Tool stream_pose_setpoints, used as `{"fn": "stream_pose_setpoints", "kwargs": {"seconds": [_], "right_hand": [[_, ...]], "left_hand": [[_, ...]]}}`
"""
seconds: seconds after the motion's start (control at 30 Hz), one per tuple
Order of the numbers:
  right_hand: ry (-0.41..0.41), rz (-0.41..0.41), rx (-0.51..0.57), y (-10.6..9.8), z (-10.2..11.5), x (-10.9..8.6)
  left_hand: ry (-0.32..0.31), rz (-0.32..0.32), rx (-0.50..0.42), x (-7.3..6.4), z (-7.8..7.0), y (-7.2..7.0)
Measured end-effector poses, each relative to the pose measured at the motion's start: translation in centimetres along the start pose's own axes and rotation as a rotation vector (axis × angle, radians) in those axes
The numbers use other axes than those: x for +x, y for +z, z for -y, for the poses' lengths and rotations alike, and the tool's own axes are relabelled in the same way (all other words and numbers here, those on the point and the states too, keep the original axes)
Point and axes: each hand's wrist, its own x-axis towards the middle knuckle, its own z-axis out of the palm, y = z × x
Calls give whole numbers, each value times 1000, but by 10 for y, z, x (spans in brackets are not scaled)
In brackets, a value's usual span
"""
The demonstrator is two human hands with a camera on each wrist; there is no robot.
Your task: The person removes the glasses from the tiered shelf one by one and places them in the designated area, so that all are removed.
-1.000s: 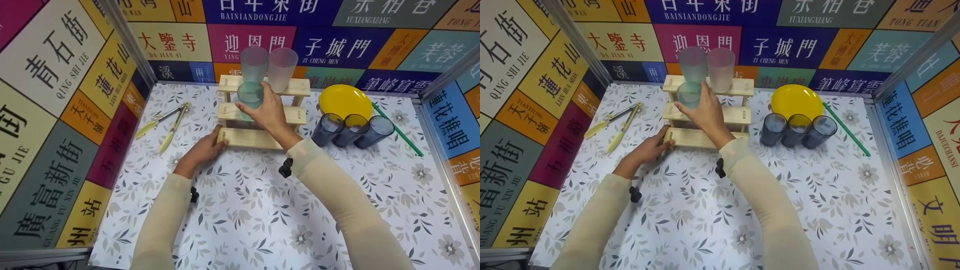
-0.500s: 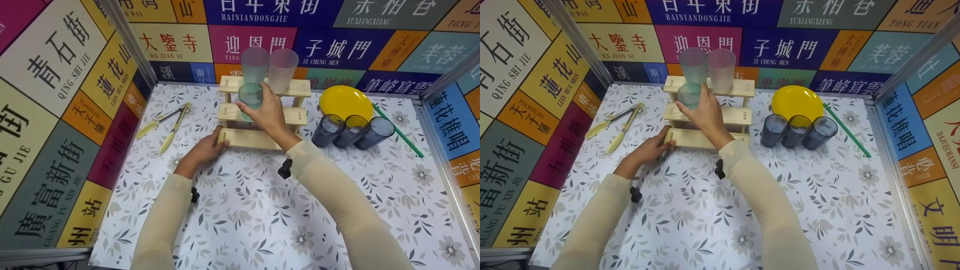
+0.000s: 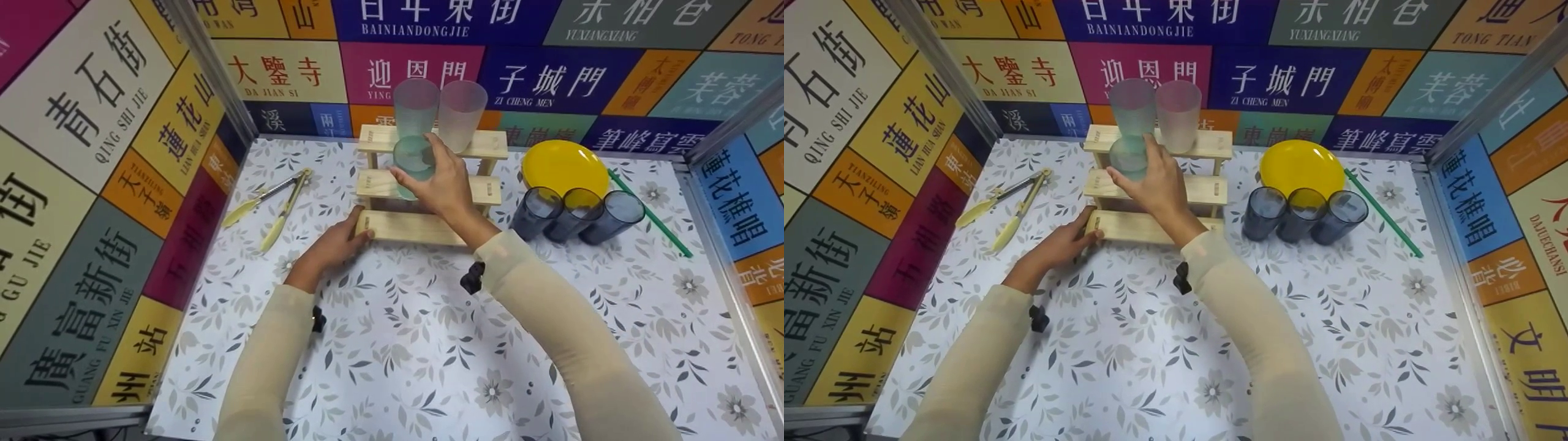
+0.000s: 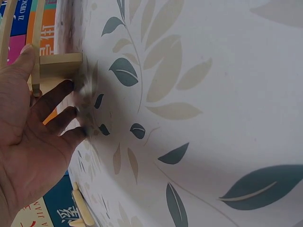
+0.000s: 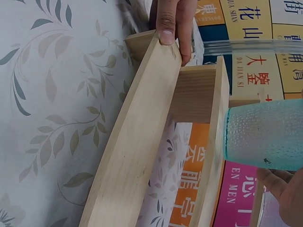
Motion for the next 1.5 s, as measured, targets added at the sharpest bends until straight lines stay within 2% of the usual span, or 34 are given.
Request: {"fn": "stream_pose_setpoints", "kwargs": {"seconds": [0.37, 0.73, 1.17, 1.5], "right_hand": [[-32, -20, -2, -19, -10, -4], [-50, -17, -6, -37, -15, -8], [-26, 32, -8, -58, -25, -16], [-17, 34, -4, -77, -33, -27]], "left_hand": [[5, -5, -20, 0, -1, 0], [1, -11, 3, 0, 0, 2], [-26, -1, 9, 0, -1, 1], [-2, 26, 6, 0, 1, -1]]}}
